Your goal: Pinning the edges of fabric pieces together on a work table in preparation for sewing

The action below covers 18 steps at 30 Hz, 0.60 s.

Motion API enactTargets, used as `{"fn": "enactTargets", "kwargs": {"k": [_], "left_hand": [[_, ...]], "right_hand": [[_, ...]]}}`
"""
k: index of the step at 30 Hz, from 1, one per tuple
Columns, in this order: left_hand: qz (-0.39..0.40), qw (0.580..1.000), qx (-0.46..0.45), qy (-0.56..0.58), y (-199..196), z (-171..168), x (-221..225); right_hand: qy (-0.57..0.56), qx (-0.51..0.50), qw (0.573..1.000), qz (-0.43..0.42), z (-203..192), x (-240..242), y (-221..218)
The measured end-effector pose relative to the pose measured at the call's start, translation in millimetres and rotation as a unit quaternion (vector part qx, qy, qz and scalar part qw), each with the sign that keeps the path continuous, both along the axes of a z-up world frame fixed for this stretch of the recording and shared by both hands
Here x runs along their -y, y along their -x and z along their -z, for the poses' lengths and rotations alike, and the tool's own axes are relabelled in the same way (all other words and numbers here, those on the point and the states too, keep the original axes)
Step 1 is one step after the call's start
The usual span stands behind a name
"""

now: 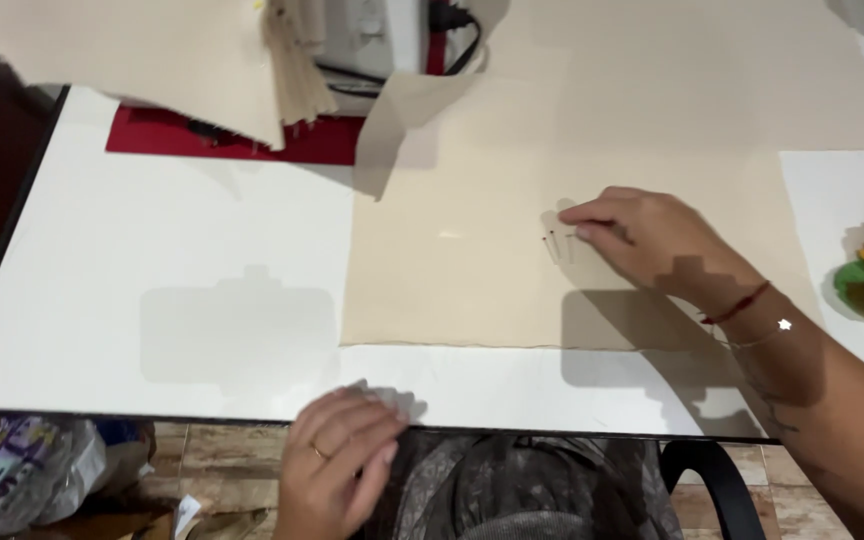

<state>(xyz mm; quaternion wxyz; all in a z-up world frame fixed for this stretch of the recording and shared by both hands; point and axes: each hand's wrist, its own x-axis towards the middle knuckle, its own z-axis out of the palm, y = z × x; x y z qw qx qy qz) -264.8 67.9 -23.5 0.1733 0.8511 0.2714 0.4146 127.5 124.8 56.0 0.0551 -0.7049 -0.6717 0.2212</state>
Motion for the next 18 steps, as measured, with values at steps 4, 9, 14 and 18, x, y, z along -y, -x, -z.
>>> {"fn": "enactTargets", "kwargs": {"k": [4, 9, 14, 18], "left_hand": [[-0.033, 0.997, -0.054, -0.037, 10, -24, -23], [-0.018, 0.992, -0.109, -0.064, 8, -39, -39], [0.032, 0.988, -0.129, -0.085, 5, -39, -49], [0.029, 0.985, -0.143, -0.088, 8, -39, -56]], "right_hand": [[-0.105, -0.023, 0.994, 0.009, -5, 13, 28], [-0.115, -0.044, 0.986, -0.111, 17, 43, 102], [-0.268, -0.053, 0.928, -0.252, 32, 48, 154], [-0.267, -0.026, 0.937, -0.224, 44, 39, 165]]}}
